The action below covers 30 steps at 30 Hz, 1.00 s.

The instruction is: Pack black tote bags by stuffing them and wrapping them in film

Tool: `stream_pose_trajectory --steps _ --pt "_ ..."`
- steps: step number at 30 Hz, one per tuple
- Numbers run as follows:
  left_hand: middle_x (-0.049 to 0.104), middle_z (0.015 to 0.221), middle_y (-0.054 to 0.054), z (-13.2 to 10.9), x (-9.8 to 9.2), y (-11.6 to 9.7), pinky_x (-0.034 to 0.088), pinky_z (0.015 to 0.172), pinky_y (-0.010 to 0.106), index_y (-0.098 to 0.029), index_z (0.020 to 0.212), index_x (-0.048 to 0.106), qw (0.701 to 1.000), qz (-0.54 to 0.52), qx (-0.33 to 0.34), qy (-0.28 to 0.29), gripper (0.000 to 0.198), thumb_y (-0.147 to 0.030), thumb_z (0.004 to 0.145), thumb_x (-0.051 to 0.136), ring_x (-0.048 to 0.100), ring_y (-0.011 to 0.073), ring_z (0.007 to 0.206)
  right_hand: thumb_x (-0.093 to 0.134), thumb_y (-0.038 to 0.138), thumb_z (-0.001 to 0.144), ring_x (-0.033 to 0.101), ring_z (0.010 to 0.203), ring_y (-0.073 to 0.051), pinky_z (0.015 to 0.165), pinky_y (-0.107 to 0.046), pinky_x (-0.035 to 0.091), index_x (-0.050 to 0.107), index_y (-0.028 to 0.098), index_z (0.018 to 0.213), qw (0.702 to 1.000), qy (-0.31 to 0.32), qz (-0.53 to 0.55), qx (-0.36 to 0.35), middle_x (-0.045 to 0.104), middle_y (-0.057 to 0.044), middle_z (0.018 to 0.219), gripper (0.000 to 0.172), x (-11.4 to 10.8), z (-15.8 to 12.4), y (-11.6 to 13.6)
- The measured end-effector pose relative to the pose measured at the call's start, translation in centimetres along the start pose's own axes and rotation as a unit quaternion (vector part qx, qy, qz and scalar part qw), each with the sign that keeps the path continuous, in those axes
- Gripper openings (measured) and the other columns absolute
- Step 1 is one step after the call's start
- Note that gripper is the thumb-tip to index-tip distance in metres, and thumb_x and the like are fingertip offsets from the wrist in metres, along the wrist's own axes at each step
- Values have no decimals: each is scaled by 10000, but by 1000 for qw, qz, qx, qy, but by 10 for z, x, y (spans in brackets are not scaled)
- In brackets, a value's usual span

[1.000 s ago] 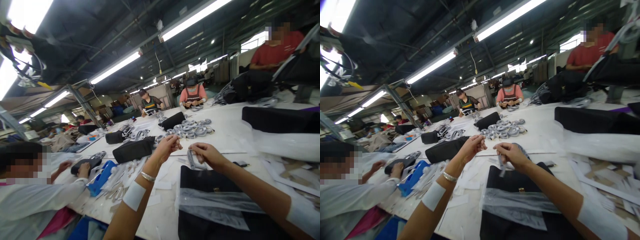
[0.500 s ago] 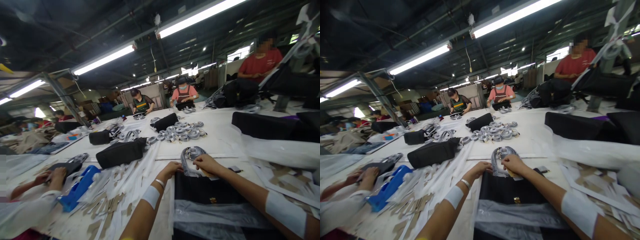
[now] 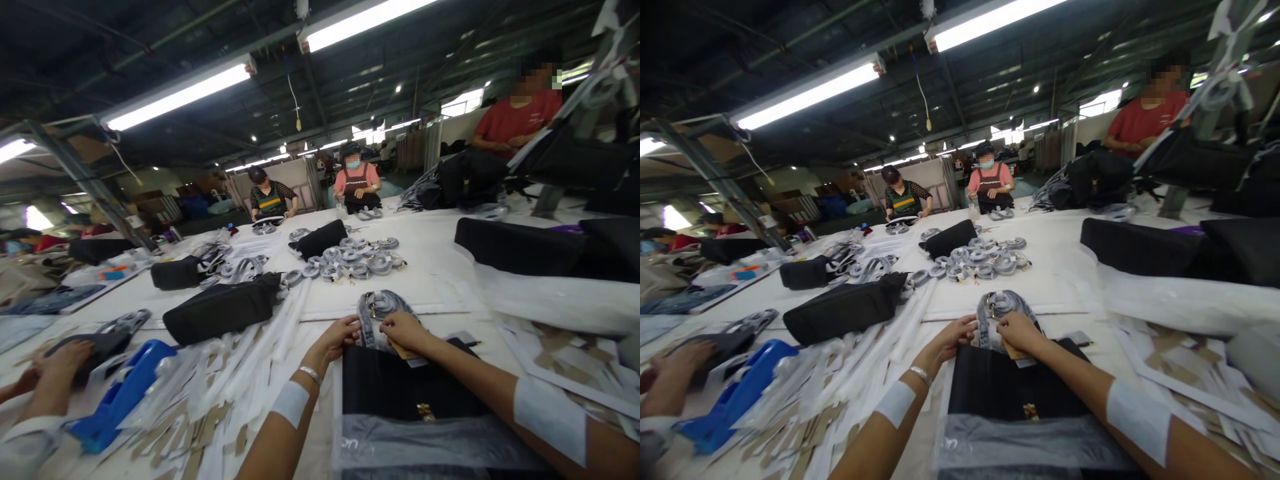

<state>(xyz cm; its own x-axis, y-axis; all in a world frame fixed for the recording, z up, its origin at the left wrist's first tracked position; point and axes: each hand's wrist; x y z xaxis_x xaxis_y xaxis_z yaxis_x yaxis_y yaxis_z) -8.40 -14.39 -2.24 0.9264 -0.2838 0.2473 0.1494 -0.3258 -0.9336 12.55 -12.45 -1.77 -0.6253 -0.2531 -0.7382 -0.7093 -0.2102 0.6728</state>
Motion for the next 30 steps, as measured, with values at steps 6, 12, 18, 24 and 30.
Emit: stream_pose_trajectory --steps 6,12,18,24,30 --pt "443 593 -62 2 7 2 139 445 182 -118 871 681 999 33 15 3 406 -419 643 830 293 22 474 547 240 855 646 696 -231 707 -334 449 751 155 683 999 -32 -5 -2 704 -96 633 279 -8 -3 -5" --pt "618 716 -2 -1 17 1 333 555 205 -137 978 698 992 118 32 12 477 -457 649 825 499 80 581 521 404 896 657 665 -187 677 -291 477 779 224 817 992 40 70 -96 732 -22 675 325 -7 -16 8" --pt "660 695 8 -29 4 -14 385 631 248 -122 932 720 974 219 50 -40 357 -392 705 781 542 119 619 567 431 844 672 892 -276 854 -397 494 759 187 1043 992 2 94 -84 761 -90 899 369 -7 -19 4" --pt "723 835 57 -82 -16 -29 431 782 289 -139 959 734 969 222 79 -73 319 -347 724 788 624 184 832 653 352 749 675 811 -240 823 -397 531 705 190 1143 988 18 147 -40 724 -104 1096 429 -11 -48 2" --pt "718 1030 101 -89 -7 -21 461 947 349 -161 1150 643 985 92 113 -90 451 -402 783 745 658 185 955 554 249 757 683 1024 -230 900 -344 544 711 174 1113 947 125 291 -54 734 -87 1087 397 -17 -69 19"
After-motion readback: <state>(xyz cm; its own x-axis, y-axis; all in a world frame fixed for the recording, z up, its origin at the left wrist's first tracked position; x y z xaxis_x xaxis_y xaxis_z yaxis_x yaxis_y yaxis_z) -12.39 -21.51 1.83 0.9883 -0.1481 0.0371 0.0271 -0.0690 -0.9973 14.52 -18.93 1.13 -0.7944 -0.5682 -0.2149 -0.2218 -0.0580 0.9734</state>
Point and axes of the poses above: each hand's wrist, its own z-axis towards the middle knuckle, its own x-axis out of the palm, y = z × x
